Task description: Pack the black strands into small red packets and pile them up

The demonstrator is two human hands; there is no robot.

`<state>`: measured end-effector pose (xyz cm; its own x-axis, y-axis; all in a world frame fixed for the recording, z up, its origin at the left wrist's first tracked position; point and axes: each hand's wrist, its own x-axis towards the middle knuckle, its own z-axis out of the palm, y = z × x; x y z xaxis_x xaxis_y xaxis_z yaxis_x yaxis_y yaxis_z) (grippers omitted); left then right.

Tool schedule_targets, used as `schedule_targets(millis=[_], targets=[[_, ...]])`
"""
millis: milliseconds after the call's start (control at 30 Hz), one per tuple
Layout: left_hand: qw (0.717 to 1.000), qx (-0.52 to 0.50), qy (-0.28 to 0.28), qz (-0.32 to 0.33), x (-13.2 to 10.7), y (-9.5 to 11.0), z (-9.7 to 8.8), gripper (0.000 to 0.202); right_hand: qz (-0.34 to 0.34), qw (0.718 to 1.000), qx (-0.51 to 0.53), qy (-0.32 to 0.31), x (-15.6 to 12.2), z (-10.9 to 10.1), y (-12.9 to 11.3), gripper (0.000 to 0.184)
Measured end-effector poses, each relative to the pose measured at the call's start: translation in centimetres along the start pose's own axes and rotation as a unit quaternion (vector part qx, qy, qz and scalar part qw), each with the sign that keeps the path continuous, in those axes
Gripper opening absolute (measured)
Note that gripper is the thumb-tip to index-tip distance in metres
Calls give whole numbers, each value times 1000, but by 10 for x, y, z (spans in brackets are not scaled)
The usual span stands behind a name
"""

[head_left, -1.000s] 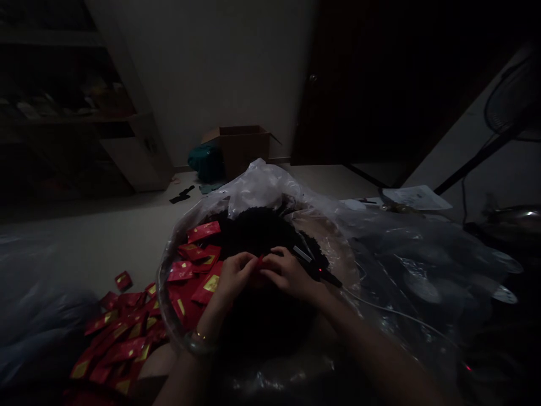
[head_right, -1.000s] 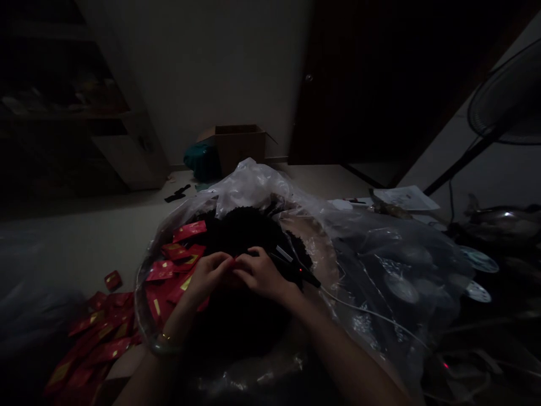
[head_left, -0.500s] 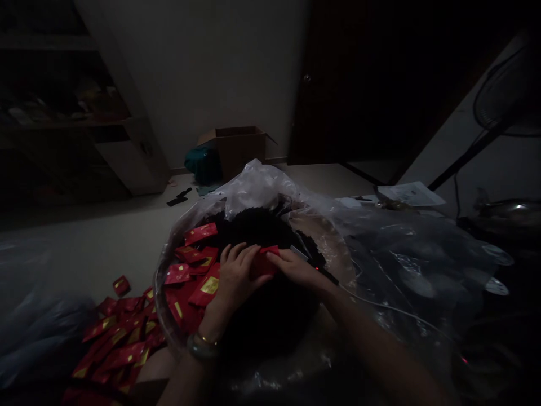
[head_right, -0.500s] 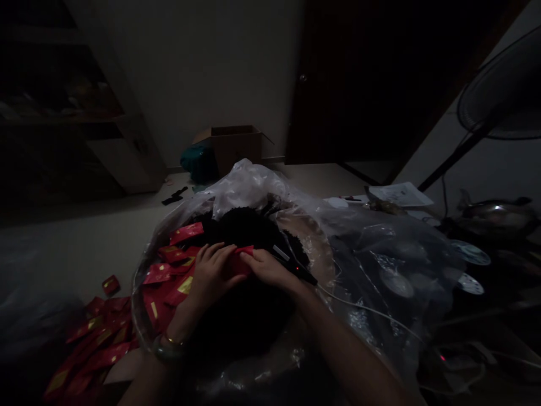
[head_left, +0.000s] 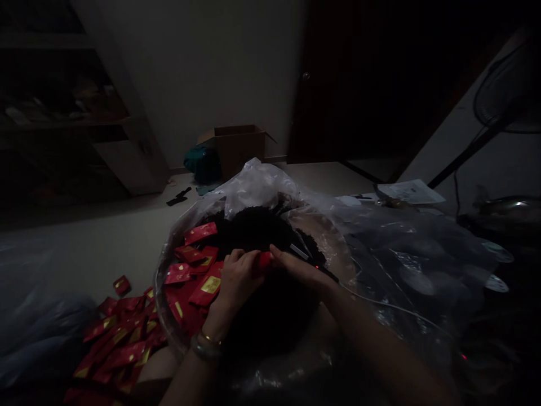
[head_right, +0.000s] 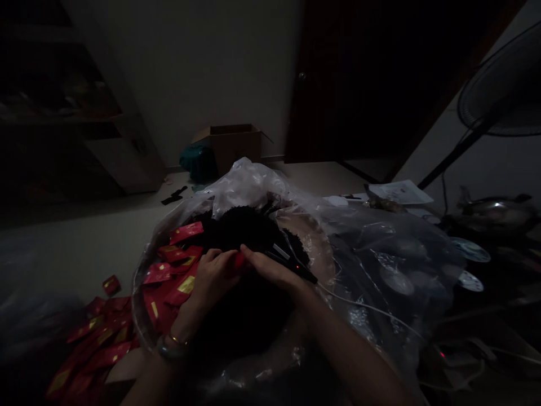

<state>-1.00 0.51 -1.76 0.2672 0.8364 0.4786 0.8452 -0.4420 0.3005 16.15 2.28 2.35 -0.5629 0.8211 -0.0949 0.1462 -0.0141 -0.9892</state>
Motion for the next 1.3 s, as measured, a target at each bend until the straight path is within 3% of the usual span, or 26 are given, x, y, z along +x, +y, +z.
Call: schedule_targets(millis=[100,167,267,333,400,500,600,767,833,900,1000,1100,1300], targets=[[997,-54,32,-38,2,-9,1,43,-24,998,21,46,1,-12,1,66],[991,-90,64,-77,3,-15,1,42,-43,992,16,116,4,-23,7,60],[975,-134,113,-138,5,-22,3,41,-59,969,-129,203,12,-33,23,44],[967,-151,130,-160,5,-24,4,40,-67,937,-290,182,17,-31,36,49],[964,-159,138,-165,5,-24,6,39,-62,892,-430,126,21,-22,46,67],[962,-162,149,-164,5,-23,8,38,-31,827,-558,61,23,-5,52,88],[960,-168,153,-165,5,-22,9,38,-39,792,-609,22,20,5,46,88],[963,-168,137,-160,5,-22,8,39,-63,760,-646,-37,11,11,33,75],[965,-166,129,-155,4,-22,8,39,-50,746,-663,-43,10,15,31,74],[967,-162,126,-150,4,-21,8,40,-39,737,-674,-28,9,19,32,61],[967,-159,131,-151,5,-21,8,41,-28,742,-670,9,9,21,34,41],[965,-163,136,-155,5,-20,9,41,-11,772,-634,34,9,14,33,46],[964,-166,130,-164,5,-20,7,42,-83,915,-384,91,8,-17,20,39]])
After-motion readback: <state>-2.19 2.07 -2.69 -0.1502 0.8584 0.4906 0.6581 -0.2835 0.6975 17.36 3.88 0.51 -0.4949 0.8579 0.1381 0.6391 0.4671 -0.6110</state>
